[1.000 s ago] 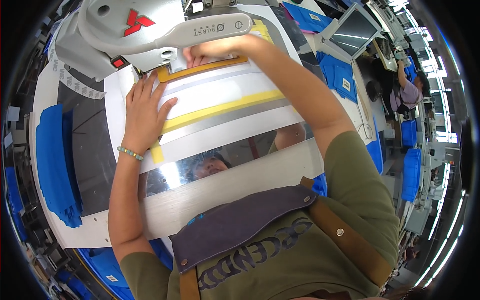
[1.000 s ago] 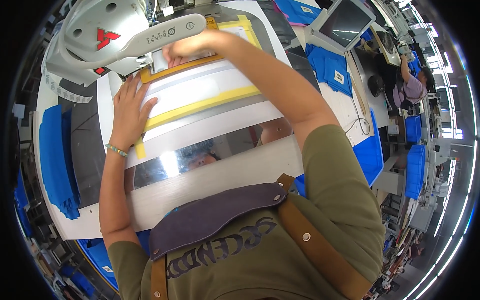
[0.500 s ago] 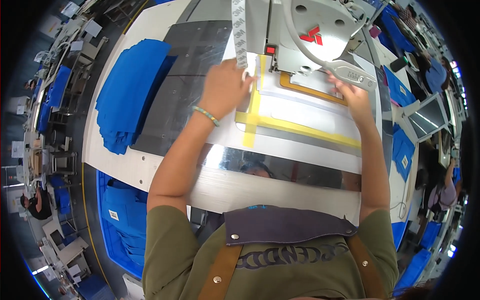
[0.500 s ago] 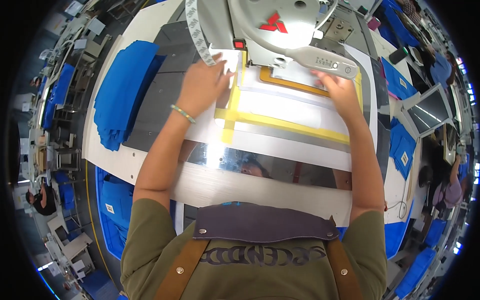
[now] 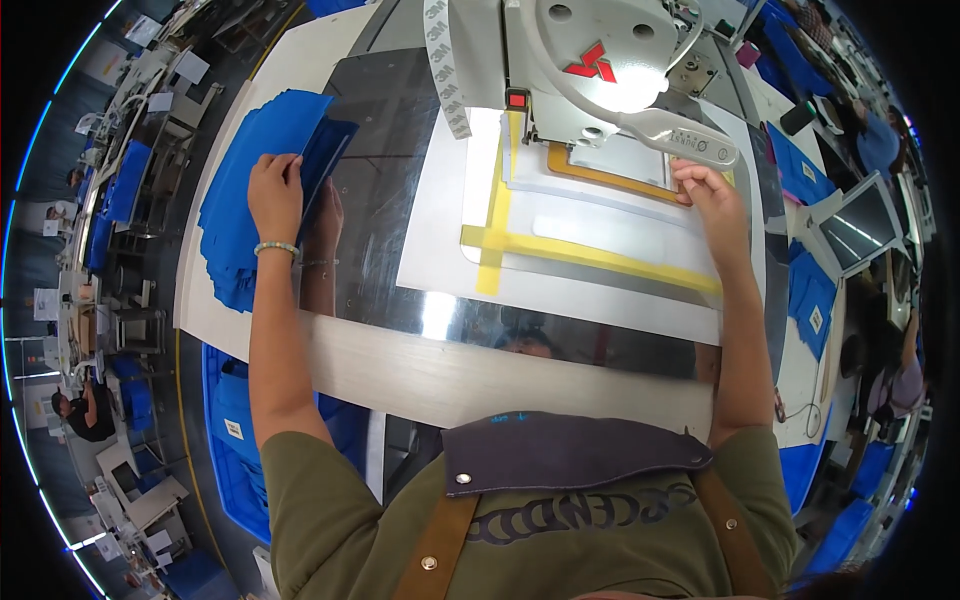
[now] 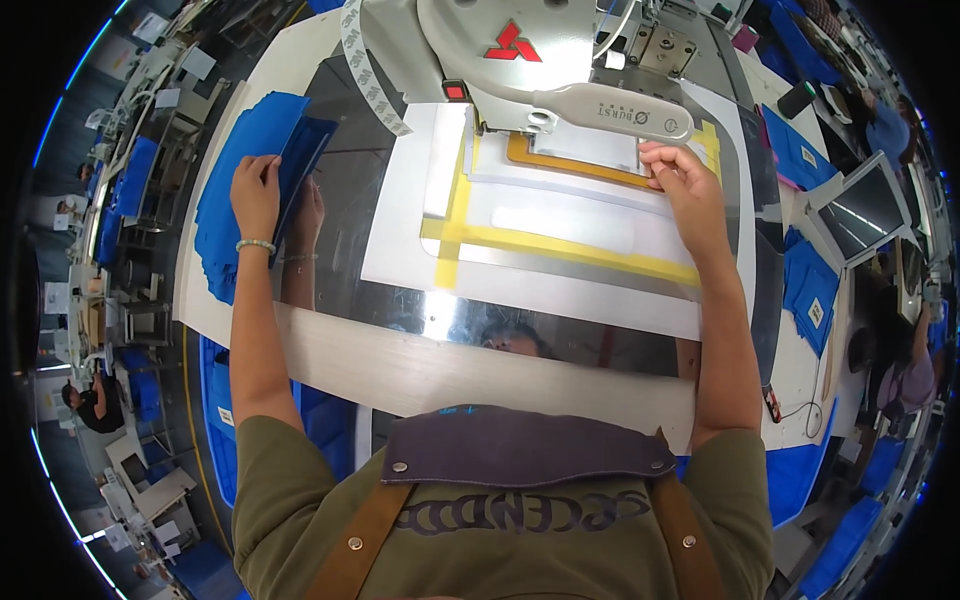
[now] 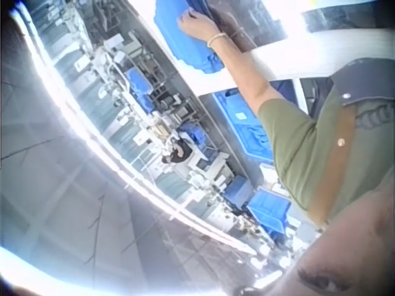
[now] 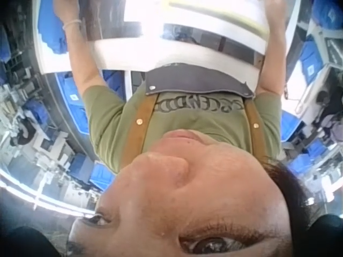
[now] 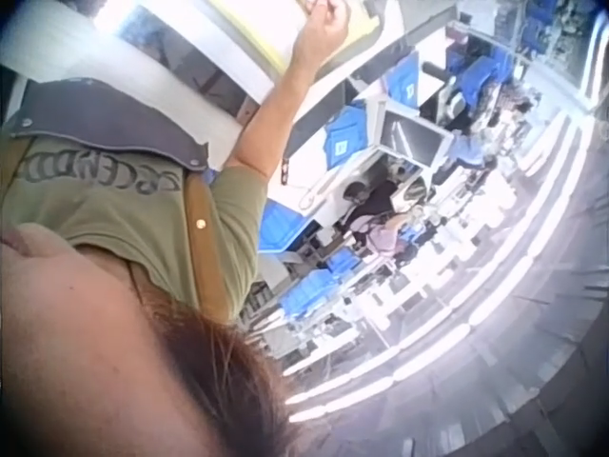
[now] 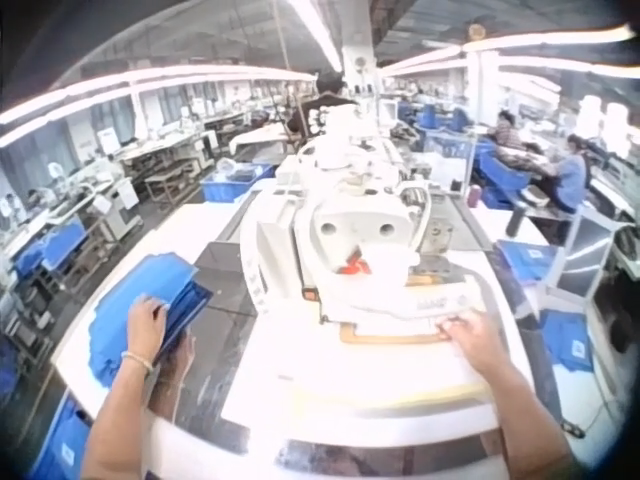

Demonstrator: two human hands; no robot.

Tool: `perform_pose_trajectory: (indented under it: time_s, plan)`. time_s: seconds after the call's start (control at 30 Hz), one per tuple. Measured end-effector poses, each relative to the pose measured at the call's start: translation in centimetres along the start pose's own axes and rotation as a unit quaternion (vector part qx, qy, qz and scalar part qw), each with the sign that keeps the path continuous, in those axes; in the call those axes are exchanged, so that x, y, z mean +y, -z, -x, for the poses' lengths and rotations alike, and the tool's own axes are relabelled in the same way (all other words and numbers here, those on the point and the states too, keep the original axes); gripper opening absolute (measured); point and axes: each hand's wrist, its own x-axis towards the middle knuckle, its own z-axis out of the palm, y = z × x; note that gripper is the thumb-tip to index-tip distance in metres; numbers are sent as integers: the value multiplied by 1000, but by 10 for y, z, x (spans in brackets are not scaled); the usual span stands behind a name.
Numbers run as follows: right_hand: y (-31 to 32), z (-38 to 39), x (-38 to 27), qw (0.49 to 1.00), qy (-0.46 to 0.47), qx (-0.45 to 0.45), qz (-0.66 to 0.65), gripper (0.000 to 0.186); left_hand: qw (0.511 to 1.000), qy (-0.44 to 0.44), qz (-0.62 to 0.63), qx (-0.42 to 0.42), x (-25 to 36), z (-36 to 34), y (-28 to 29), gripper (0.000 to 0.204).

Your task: Sewing brand labels onto fabric pieces using an industrial sewing machine.

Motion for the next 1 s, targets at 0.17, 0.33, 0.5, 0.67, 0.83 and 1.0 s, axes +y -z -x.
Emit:
perform_pose_trajectory:
  time_s: [0.17, 0.33, 0.5, 0.67, 0.83, 1.0]
  plan:
    - [-11, 4, -14, 1000, -3, -8, 28, 18, 988, 91, 82, 90, -1, -33, 37, 14]
    - [-27, 13, -51, 972, 138, -98, 163, 17, 988, -57, 56, 130, 47, -36, 65, 7]
    - [-70, 15, -84, 917, 221, -216, 251, 22, 952, -216, 207, -58, 122, 19, 36, 11]
    - [-138, 5, -78, 856, 329, -223, 329, 26, 933, -302, 178, -84, 148, 53, 22, 15]
    - [-199, -28, -58, 770, 401, -164, 468, 23, 934, -288, 188, -100, 144, 53, 34, 19]
    - [-210, -42, -42, 733, 457, -121, 488, 11, 948, -219, 195, -124, 115, 47, 43, 22]
